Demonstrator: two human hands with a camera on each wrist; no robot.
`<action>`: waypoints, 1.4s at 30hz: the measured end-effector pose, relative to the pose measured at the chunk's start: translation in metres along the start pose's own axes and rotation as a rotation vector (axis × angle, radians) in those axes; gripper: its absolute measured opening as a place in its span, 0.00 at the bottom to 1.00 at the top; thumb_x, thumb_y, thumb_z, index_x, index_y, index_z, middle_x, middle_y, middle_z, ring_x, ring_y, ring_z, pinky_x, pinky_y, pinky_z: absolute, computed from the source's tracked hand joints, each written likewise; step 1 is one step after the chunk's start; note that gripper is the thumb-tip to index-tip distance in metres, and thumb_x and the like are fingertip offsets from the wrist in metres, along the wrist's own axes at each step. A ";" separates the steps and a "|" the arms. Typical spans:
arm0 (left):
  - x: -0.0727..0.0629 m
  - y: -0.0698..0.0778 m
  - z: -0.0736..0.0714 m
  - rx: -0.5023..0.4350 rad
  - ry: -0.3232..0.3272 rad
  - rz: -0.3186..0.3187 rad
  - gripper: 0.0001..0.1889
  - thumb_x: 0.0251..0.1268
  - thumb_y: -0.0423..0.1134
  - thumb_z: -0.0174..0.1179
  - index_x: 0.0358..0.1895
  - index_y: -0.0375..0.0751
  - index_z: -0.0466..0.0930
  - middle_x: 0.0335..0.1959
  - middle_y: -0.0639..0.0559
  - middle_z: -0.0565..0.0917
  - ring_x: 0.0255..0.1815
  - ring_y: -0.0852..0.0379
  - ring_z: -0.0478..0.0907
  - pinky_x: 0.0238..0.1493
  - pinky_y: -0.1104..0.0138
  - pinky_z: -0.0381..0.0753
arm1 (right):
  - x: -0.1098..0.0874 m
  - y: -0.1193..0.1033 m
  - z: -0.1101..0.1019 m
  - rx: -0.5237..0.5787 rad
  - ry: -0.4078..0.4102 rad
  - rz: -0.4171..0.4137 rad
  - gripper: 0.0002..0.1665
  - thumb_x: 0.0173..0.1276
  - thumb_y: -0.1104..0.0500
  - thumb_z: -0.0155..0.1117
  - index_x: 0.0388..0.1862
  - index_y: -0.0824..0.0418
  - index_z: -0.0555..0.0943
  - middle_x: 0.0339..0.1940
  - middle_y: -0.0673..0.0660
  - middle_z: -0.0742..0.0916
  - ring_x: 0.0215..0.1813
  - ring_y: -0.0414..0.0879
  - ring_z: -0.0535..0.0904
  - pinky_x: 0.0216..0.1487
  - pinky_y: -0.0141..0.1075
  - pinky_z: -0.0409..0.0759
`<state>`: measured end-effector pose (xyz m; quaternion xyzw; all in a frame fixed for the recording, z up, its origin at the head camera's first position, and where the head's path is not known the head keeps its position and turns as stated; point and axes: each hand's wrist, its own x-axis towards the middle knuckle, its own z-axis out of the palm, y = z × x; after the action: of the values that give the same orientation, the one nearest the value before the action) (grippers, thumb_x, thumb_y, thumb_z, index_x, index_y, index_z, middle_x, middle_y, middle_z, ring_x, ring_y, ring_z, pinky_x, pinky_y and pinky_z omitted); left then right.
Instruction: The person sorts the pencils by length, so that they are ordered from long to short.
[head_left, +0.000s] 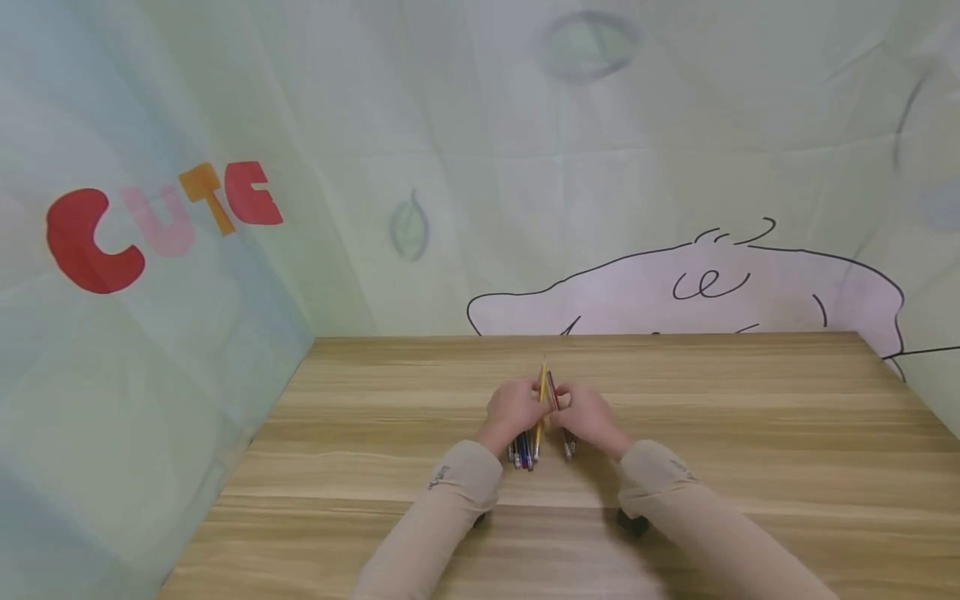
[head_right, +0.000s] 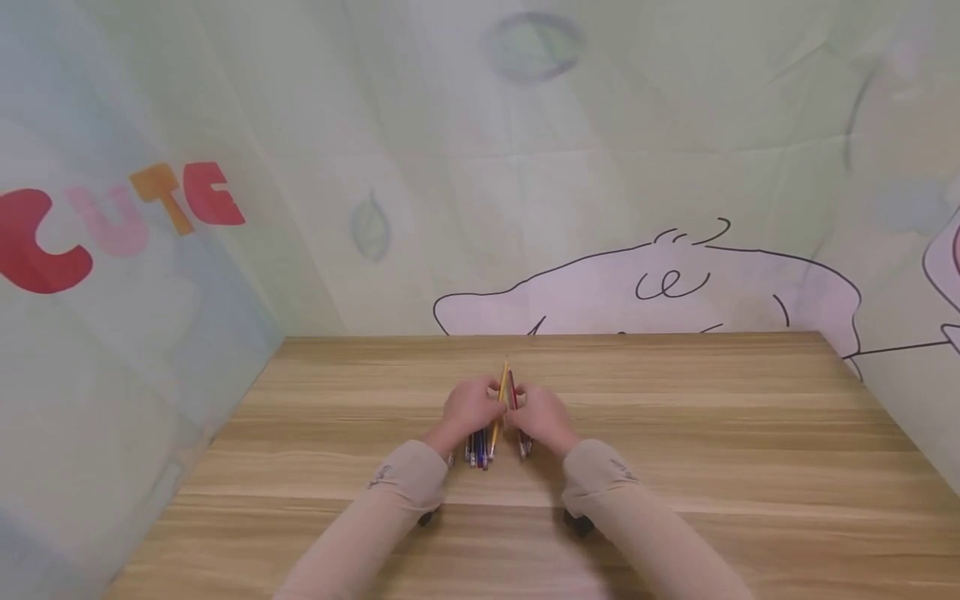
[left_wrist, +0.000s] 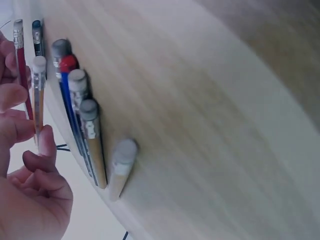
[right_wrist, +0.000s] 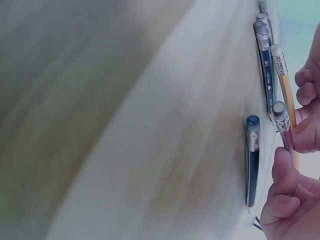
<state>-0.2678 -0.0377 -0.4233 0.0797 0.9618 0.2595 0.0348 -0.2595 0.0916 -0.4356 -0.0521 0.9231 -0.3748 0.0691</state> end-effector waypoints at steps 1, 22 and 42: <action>0.000 0.000 0.000 -0.015 0.003 0.004 0.18 0.50 0.47 0.59 0.44 0.45 0.79 0.26 0.54 0.80 0.18 0.62 0.70 0.18 0.73 0.66 | 0.000 0.001 -0.002 0.015 0.001 0.008 0.29 0.47 0.59 0.65 0.51 0.66 0.73 0.24 0.55 0.82 0.21 0.42 0.73 0.21 0.31 0.70; -0.003 0.023 0.001 -0.537 0.053 -0.019 0.16 0.50 0.35 0.56 0.46 0.40 0.76 0.32 0.48 0.84 0.27 0.62 0.78 0.27 0.74 0.75 | -0.009 0.013 -0.041 0.230 0.091 0.009 0.27 0.52 0.65 0.57 0.54 0.65 0.69 0.22 0.56 0.79 0.20 0.42 0.70 0.19 0.30 0.67; -0.018 0.043 0.007 -0.744 -0.005 0.000 0.14 0.52 0.34 0.58 0.45 0.37 0.75 0.33 0.46 0.82 0.27 0.58 0.80 0.30 0.72 0.79 | -0.034 0.020 -0.052 0.514 0.104 -0.158 0.20 0.52 0.74 0.50 0.46 0.74 0.65 0.16 0.50 0.73 0.18 0.39 0.68 0.17 0.27 0.65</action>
<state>-0.2438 -0.0003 -0.4071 0.0622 0.8017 0.5910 0.0638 -0.2353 0.1465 -0.4091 -0.0853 0.7930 -0.6033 0.0032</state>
